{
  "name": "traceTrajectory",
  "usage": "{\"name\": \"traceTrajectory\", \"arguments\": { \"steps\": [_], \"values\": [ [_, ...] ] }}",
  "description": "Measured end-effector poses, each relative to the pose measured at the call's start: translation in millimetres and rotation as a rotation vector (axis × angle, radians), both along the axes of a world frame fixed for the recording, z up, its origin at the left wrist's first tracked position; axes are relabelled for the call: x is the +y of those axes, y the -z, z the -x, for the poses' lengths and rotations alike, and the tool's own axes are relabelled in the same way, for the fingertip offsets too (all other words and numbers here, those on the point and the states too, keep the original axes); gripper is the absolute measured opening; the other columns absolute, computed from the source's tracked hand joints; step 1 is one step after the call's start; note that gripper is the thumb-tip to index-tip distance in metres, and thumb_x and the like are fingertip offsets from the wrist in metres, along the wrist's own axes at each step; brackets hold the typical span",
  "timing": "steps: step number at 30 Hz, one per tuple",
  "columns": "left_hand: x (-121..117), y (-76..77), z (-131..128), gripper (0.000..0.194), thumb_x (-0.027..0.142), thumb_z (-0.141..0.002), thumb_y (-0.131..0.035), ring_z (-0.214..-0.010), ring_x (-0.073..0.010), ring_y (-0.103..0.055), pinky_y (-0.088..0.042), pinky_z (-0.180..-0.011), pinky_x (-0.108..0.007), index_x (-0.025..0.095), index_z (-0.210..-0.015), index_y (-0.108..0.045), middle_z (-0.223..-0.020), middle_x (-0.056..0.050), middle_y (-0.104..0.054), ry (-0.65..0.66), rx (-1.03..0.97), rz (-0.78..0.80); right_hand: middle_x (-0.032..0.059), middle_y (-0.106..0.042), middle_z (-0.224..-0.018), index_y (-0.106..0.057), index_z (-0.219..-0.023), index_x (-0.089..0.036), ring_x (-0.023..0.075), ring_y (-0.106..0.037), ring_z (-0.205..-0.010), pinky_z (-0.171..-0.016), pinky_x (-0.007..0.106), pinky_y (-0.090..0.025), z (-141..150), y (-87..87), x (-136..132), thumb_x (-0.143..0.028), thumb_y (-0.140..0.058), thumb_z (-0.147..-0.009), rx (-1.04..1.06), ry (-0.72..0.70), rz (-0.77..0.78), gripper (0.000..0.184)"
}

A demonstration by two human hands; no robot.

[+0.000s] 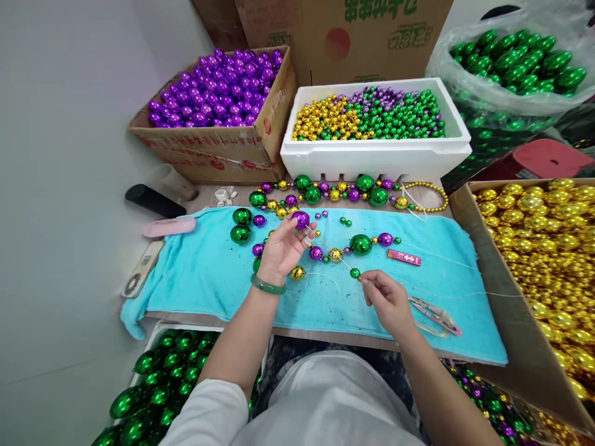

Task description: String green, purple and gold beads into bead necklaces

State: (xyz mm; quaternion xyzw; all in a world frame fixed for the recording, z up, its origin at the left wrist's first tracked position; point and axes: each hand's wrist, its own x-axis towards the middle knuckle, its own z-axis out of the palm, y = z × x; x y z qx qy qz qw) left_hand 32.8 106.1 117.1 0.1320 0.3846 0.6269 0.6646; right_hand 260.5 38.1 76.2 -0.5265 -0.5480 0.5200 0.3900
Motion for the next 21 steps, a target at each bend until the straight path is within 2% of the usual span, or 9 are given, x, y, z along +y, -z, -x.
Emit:
{"name": "traceTrajectory", "arguments": {
  "steps": [5,11,21],
  "values": [
    [-0.5,1.5,1.4,0.013,0.017,-0.078,-0.066,-0.089,-0.0168,-0.07,-0.055,-0.077,-0.026,0.019,-0.09,-0.063,-0.092,-0.003,-0.071,0.007,0.015,-0.015,-0.0035,-0.045,-0.052,-0.061,-0.081,-0.017,0.0103,-0.041,-0.046,-0.044,0.023,-0.035,0.7,0.0,1.2,-0.045,-0.056,-0.084,0.007,0.006,0.007,0.028],
    [-0.5,1.8,-0.1,0.022,0.014,-0.075,-0.069,-0.09,-0.0172,-0.07,-0.055,-0.079,-0.026,0.02,-0.094,-0.061,-0.09,-0.001,-0.07,-0.029,0.025,-0.045,-0.0038,-0.044,-0.052,-0.061,-0.081,-0.017,0.0099,-0.04,-0.046,-0.045,0.023,-0.033,0.2,2.2,1.4,-0.042,-0.055,-0.085,-0.005,0.01,0.007,0.026],
    [0.1,3.4,0.6,0.019,0.013,-0.075,-0.067,-0.09,-0.0181,-0.07,-0.054,-0.078,-0.027,0.019,-0.092,-0.06,-0.092,-0.002,-0.07,-0.022,0.008,-0.028,-0.0034,-0.045,-0.052,-0.061,-0.08,-0.017,0.0101,-0.042,-0.047,-0.045,0.023,-0.034,-0.1,1.4,1.8,-0.04,-0.055,-0.085,-0.004,0.007,0.007,0.025]
  ]
}}
